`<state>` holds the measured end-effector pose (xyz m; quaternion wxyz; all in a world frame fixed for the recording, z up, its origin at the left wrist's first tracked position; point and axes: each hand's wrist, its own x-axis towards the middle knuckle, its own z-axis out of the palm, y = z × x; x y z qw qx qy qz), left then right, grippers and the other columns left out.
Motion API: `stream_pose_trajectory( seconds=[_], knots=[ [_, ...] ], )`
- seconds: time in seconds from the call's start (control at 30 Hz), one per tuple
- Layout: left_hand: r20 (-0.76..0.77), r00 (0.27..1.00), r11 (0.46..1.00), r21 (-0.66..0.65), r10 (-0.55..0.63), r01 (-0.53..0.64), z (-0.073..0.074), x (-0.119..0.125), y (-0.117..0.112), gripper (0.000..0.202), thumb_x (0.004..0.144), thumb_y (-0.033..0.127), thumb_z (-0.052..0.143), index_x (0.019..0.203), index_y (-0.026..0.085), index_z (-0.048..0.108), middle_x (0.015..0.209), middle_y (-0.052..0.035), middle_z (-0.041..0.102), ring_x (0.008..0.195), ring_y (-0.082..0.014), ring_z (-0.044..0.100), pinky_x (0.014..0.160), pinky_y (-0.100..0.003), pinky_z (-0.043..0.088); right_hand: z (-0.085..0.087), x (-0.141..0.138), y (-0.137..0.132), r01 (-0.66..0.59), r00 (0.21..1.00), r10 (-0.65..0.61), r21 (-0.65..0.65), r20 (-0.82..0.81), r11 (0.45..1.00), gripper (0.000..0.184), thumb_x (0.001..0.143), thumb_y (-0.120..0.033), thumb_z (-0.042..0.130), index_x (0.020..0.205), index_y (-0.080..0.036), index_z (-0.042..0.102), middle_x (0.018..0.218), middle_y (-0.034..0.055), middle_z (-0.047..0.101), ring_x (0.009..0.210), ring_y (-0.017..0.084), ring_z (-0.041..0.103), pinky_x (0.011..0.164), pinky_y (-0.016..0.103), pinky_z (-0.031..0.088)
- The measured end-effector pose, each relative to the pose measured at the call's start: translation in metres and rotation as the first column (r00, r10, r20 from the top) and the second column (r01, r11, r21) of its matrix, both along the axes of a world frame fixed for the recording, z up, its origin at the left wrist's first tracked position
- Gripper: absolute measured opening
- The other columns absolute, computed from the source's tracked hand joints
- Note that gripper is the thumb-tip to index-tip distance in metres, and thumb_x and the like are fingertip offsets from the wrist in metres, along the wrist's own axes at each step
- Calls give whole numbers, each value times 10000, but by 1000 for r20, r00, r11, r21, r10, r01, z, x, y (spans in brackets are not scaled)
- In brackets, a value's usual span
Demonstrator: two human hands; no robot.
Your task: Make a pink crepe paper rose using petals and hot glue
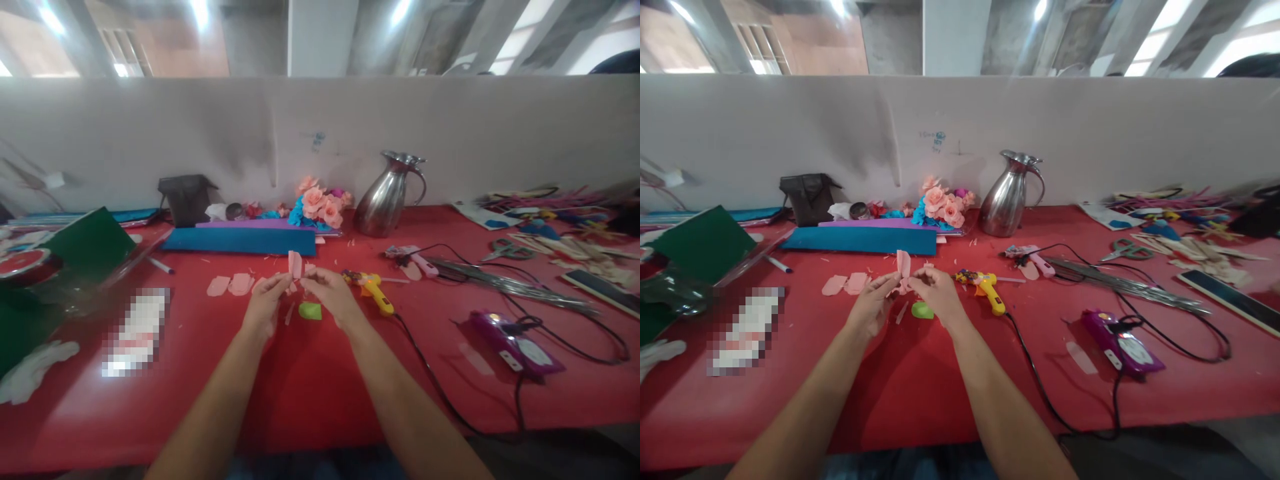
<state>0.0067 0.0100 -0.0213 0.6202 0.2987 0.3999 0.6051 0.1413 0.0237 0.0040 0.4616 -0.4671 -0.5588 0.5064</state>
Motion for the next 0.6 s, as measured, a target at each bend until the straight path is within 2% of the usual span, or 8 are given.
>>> stream_pose_trajectory(
  seconds=[0.17, 0.27, 0.37, 0.43, 0.6],
  knots=[
    [155, 987, 997, -79, 31, -19, -2, 2, 1, 199, 597, 280, 791, 732, 162, 705, 724, -11, 655, 644, -81, 562, 601, -185, 430, -10, -8, -2, -42, 993, 38, 34, 113, 999, 155, 695, -296, 633, 777, -170, 669, 761, 33, 694, 701, 161, 617, 669, 275, 458],
    [175, 984, 994, -105, 24, -5, 0, 4, 0, 219, 576, 294, 801, 711, 159, 692, 679, -7, 645, 610, -94, 560, 556, -198, 428, -15, -11, -4, -107, 971, 84, 94, 222, 990, 195, 713, -237, 597, 866, -169, 697, 826, 51, 713, 763, 187, 642, 702, 293, 468],
    [132, 991, 996, -93, 18, -5, 3, 6, -2, 226, 572, 303, 801, 703, 156, 690, 635, 1, 630, 557, -83, 530, 517, -197, 403, -15, -11, -5, -136, 956, 85, 170, 279, 976, 233, 738, -167, 518, 854, -189, 718, 816, 28, 718, 785, 190, 643, 714, 291, 458],
    [87, 996, 997, -78, 19, -12, 3, 5, -2, 233, 574, 311, 799, 711, 154, 695, 640, 0, 634, 558, -80, 522, 517, -196, 388, -13, -11, -6, -149, 949, 88, 184, 302, 972, 236, 754, -180, 505, 825, -201, 730, 771, 11, 714, 745, 189, 635, 685, 286, 449],
    [-75, 996, 999, 10, 38, -37, 1, -4, 2, 202, 597, 293, 778, 733, 158, 714, 703, -8, 657, 626, -82, 522, 636, -214, 401, -9, -10, -8, -145, 937, 74, 188, 340, 971, 208, 789, -268, 536, 810, -221, 738, 774, 12, 720, 722, 200, 621, 651, 287, 431]
  ],
)
